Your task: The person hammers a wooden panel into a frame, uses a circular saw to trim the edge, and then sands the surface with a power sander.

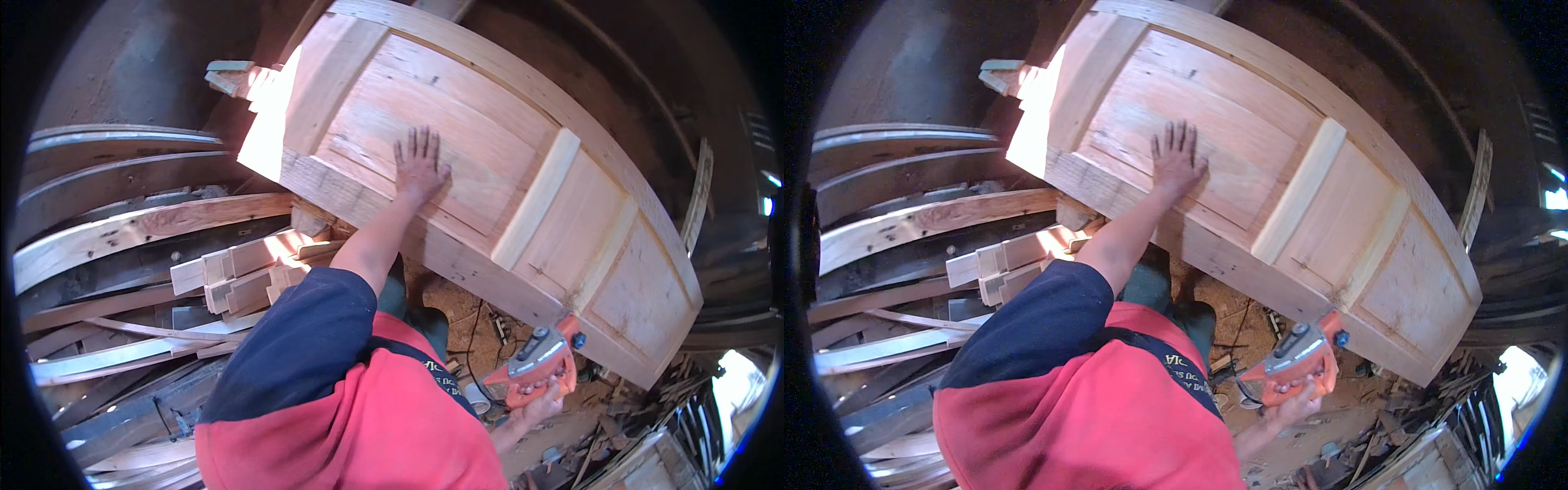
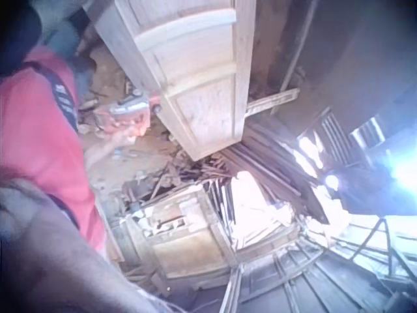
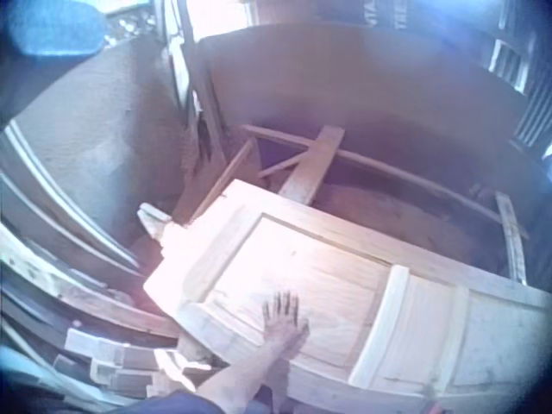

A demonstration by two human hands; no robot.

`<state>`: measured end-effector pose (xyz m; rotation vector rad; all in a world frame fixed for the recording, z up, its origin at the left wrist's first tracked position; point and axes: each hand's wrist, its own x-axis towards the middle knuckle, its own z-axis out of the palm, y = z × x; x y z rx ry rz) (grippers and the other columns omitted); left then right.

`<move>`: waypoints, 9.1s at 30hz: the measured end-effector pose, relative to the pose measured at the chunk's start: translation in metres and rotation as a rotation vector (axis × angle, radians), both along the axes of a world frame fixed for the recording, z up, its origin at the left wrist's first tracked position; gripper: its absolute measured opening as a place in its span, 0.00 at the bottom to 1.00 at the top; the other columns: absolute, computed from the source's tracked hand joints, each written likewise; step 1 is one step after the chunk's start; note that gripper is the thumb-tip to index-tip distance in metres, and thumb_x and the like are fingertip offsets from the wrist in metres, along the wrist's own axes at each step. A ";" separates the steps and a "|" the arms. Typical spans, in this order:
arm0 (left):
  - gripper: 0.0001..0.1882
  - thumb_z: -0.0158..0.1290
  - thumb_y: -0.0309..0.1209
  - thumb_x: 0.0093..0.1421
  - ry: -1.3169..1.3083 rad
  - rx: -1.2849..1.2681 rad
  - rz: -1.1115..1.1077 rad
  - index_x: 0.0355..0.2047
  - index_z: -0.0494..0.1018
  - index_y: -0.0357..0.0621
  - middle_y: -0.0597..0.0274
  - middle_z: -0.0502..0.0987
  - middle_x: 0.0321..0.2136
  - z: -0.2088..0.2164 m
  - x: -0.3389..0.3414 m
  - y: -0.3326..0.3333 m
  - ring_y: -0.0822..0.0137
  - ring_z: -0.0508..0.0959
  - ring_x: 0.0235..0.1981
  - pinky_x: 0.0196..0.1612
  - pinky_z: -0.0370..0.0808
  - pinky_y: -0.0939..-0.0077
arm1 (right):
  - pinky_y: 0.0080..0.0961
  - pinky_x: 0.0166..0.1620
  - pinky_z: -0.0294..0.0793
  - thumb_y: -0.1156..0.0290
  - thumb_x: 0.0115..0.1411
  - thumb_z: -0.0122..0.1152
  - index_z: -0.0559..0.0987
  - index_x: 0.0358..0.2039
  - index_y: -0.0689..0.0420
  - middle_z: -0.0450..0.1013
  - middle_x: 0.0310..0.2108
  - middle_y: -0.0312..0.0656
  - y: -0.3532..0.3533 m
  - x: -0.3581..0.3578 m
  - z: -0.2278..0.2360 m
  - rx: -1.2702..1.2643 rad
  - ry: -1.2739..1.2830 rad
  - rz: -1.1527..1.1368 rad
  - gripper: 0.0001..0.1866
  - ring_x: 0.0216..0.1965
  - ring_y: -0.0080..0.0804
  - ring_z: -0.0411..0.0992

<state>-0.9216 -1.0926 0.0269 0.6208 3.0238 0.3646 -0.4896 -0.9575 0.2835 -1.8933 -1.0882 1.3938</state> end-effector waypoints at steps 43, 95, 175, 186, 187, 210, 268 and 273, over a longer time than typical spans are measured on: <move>0.29 0.44 0.55 0.69 -0.829 2.040 1.070 0.47 0.73 0.39 0.53 0.76 0.44 -0.048 -0.140 -0.391 0.63 0.73 0.47 0.49 0.70 0.63 | 0.22 0.22 0.65 0.61 0.67 0.53 0.74 0.37 0.55 0.63 0.20 0.30 -0.133 -0.263 0.095 0.173 0.223 0.226 0.10 0.17 0.22 0.61; 0.18 0.65 0.36 0.60 -1.055 0.715 -0.003 0.46 0.79 0.40 0.55 0.85 0.38 0.006 -0.288 -0.378 0.69 0.83 0.42 0.49 0.79 0.70 | 0.30 0.19 0.68 0.72 0.63 0.53 0.69 0.28 0.60 0.66 0.19 0.37 -0.343 -0.427 0.073 0.200 0.139 -0.071 0.07 0.13 0.29 0.64; 0.23 0.66 0.45 0.56 -0.364 -0.486 -0.445 0.45 0.80 0.42 0.47 0.82 0.44 0.017 -0.564 -0.455 0.49 0.81 0.49 0.51 0.77 0.54 | 0.31 0.24 0.72 0.53 0.69 0.53 0.65 0.65 0.69 0.69 0.16 0.40 -0.489 -0.585 -0.082 0.148 0.220 0.646 0.35 0.17 0.28 0.71; 0.19 0.62 0.45 0.59 -0.335 -0.462 -0.405 0.44 0.79 0.45 0.47 0.82 0.43 0.022 -0.554 -0.465 0.47 0.81 0.48 0.49 0.78 0.51 | 0.25 0.23 0.69 0.48 0.69 0.50 0.74 0.37 0.63 0.70 0.17 0.37 -0.558 -0.527 -0.078 0.137 0.101 0.652 0.26 0.18 0.24 0.69; 0.19 0.62 0.45 0.59 -0.340 -0.471 -0.399 0.44 0.79 0.45 0.48 0.82 0.43 0.023 -0.553 -0.465 0.47 0.81 0.48 0.49 0.78 0.51 | 0.25 0.23 0.69 0.48 0.69 0.50 0.74 0.36 0.63 0.70 0.17 0.37 -0.547 -0.538 -0.077 0.150 0.104 0.656 0.25 0.18 0.24 0.70; 0.19 0.64 0.43 0.57 -0.297 -0.420 -0.359 0.42 0.79 0.45 0.46 0.81 0.42 0.042 -0.544 -0.469 0.48 0.81 0.47 0.46 0.79 0.51 | 0.32 0.20 0.72 0.41 0.66 0.55 0.77 0.28 0.64 0.72 0.14 0.42 -0.282 -0.801 -0.087 0.368 0.191 0.620 0.32 0.16 0.33 0.74; 0.18 0.63 0.44 0.58 -0.321 -0.473 -0.400 0.40 0.81 0.45 0.45 0.83 0.38 0.043 -0.541 -0.471 0.45 0.82 0.44 0.48 0.78 0.50 | 0.25 0.18 0.70 0.44 0.68 0.52 0.81 0.36 0.62 0.72 0.13 0.37 -0.281 -0.731 -0.083 0.363 0.223 0.557 0.29 0.12 0.25 0.72; 0.17 0.64 0.44 0.58 -0.277 -0.451 -0.435 0.40 0.81 0.45 0.46 0.83 0.39 0.033 -0.543 -0.476 0.45 0.81 0.46 0.50 0.77 0.51 | 0.25 0.16 0.72 0.43 0.68 0.53 0.83 0.31 0.59 0.72 0.11 0.38 -0.204 -0.807 -0.096 0.609 0.170 0.537 0.29 0.12 0.25 0.74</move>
